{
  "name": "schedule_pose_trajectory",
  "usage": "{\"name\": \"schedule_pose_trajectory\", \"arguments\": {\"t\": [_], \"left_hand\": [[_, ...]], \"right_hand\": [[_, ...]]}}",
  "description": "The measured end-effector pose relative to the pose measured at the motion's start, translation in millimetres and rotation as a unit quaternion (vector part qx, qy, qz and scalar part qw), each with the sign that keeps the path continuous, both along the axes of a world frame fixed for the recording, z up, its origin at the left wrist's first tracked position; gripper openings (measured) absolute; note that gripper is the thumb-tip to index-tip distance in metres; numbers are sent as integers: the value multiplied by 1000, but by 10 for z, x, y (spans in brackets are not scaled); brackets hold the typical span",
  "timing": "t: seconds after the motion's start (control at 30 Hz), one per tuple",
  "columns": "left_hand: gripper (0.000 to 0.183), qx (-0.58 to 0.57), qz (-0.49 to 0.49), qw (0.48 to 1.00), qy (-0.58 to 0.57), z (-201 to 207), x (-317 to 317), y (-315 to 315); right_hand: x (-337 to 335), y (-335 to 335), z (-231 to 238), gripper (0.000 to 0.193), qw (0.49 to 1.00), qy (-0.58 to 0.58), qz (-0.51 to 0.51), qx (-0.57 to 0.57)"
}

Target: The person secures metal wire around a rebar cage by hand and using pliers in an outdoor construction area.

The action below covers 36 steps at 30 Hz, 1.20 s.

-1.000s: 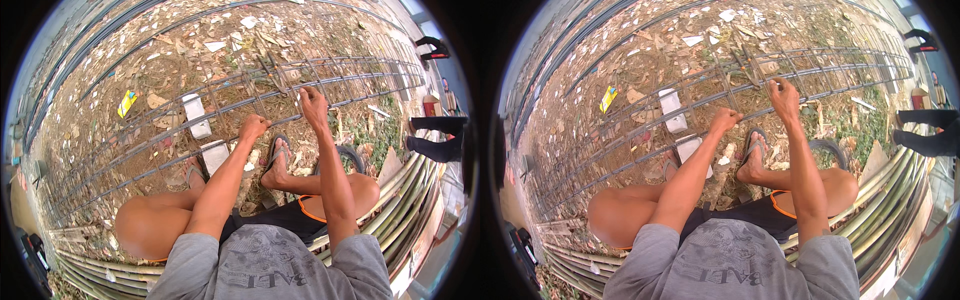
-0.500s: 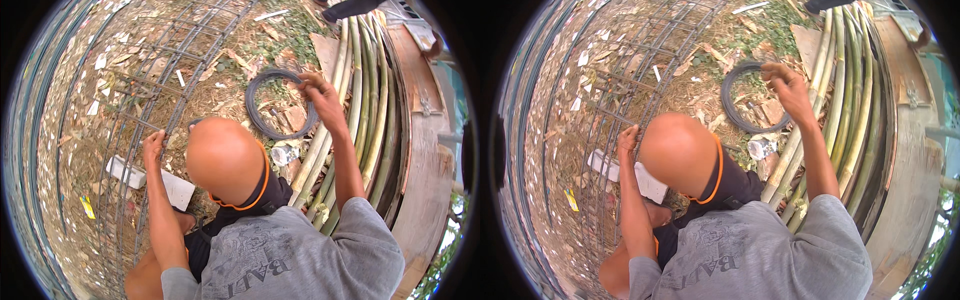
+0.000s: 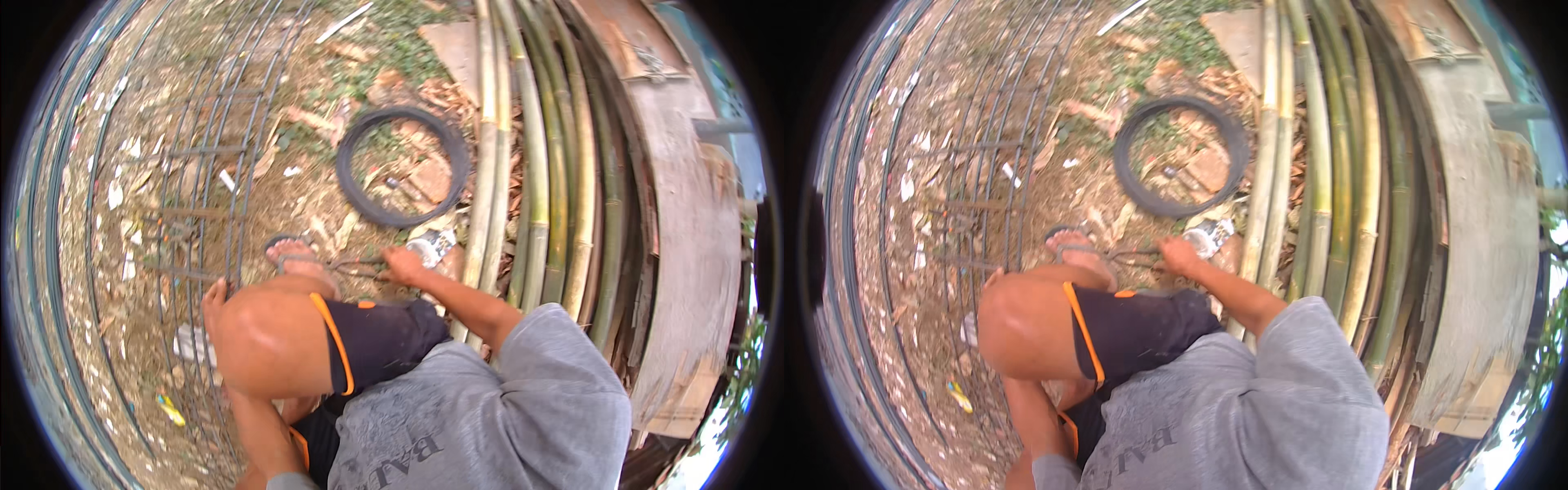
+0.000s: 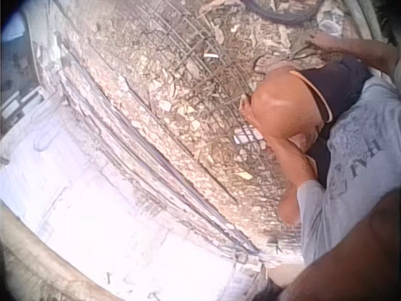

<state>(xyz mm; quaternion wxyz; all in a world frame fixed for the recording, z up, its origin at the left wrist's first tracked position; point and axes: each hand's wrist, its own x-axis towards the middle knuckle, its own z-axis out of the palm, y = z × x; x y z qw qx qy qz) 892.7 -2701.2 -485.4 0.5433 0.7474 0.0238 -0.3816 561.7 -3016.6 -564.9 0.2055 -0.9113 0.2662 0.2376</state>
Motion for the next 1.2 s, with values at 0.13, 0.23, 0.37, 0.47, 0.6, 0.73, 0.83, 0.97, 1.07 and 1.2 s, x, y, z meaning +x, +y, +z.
{"name": "schedule_pose_trajectory", "arguments": {"t": [0.13, 0.23, 0.37, 0.47, 0.6, 0.73, 0.83, 0.97, 1.07, 1.2], "left_hand": [[37, -49, 10, 998, 32, -307, 3, -33], [36, -41, 5, 999, 20, -313, 95, 2], [35, -61, 14, 998, 14, -541, 167, 108], [33, -140, 31, 989, 21, -413, -136, -76], [33, -138, 100, 985, 10, -404, 88, 158], [33, -110, 81, 990, -26, -689, 138, -1], [32, -43, 97, 993, -48, -600, 245, 192], [30, -28, 75, 996, -25, -650, 154, 10], [29, -26, 101, 994, -33, -561, 124, -13], [29, 2, 62, 998, -16, -508, 31, -141]], "right_hand": [[219, 4, -120, 47, 986, 58, 143, -54], [287, 63, -88, 35, 975, 37, 201, -91], [174, 118, -231, 24, 982, -15, 169, -84], [-69, 62, -268, 34, 996, 18, 68, 47], [192, -16, 352, 49, 987, 58, 25, 150], [-600, -249, 379, 55, 989, -75, 4, 128], [-485, -122, 919, 46, 964, -43, -175, 196], [-910, -289, 1092, 35, 918, -100, -343, 172], [-675, -297, 1716, 29, 855, -163, -463, 167], [-512, -581, 1807, 37, 853, -239, -450, 112]]}}
